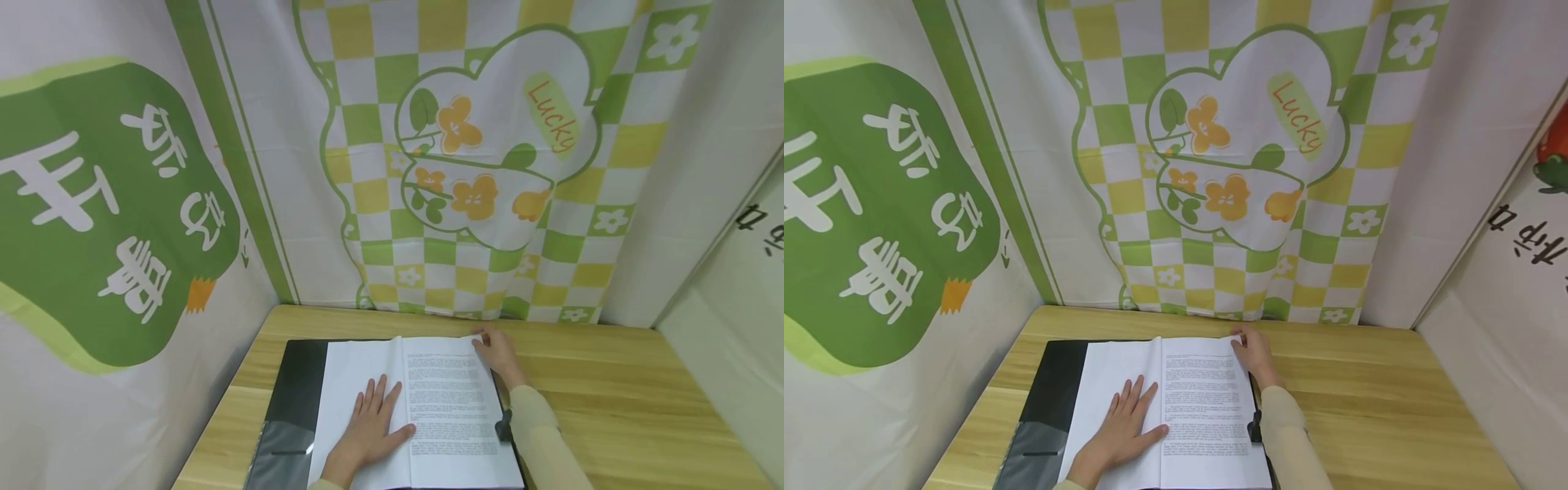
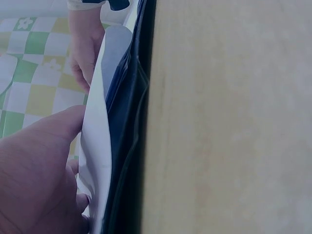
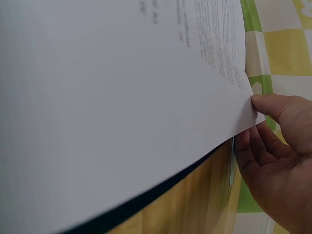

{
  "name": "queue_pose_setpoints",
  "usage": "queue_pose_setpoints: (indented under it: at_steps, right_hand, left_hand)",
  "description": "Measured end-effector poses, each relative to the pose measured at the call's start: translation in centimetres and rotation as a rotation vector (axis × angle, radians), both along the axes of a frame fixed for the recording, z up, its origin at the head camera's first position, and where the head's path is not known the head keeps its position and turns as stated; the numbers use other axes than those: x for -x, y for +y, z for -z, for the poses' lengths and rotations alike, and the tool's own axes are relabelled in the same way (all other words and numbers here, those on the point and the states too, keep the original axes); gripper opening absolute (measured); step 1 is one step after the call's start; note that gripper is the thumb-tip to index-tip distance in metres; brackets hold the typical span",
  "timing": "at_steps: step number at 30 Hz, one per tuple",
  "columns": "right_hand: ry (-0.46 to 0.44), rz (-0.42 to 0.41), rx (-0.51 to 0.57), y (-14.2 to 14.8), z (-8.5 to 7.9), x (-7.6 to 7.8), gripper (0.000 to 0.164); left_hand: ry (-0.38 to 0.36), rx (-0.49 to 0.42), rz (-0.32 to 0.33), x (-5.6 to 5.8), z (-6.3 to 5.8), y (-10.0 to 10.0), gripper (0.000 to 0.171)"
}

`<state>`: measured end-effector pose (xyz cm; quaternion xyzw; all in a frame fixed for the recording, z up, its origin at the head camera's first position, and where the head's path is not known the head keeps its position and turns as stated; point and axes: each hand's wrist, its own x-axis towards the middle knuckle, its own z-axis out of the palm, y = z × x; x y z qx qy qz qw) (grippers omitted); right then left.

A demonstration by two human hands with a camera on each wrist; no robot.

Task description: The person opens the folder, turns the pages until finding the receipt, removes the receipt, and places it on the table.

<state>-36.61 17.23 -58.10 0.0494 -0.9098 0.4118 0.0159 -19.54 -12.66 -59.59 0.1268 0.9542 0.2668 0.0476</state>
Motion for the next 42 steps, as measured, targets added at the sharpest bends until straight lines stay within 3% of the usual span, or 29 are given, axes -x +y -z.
queue_pose_setpoints:
  at_steps: [12, 27, 32, 38, 42]
  right_hand:
    - [0.036, -0.012, -0.008, 0.3, 0.9, 0.5, 0.024]
    - [0.185, -0.098, -0.092, 0.9, 1.2, 0.6, 0.021]
    - [0.189, -0.115, -0.102, 0.9, 0.6, 0.3, 0.021]
    - [0.18, -0.125, -0.124, 0.7, -0.2, 0.0, 0.021]
    - [0.199, -0.127, -0.134, 0.7, -0.1, 0.1, 0.019]
  left_hand:
    - [0.03, -0.062, 0.005, 0.2, 1.0, -0.1, 0.087]
    - [-0.02, 0.021, -0.01, 0.2, 0.4, 0.1, 0.088]
    - [-0.011, 0.017, -0.01, 0.3, 0.5, 0.0, 0.089]
    - [0.033, -0.02, -0.011, 0.4, 1.6, -0.1, 0.09]
    - [0.015, -0.023, -0.004, 0.5, 1.3, -0.1, 0.091]
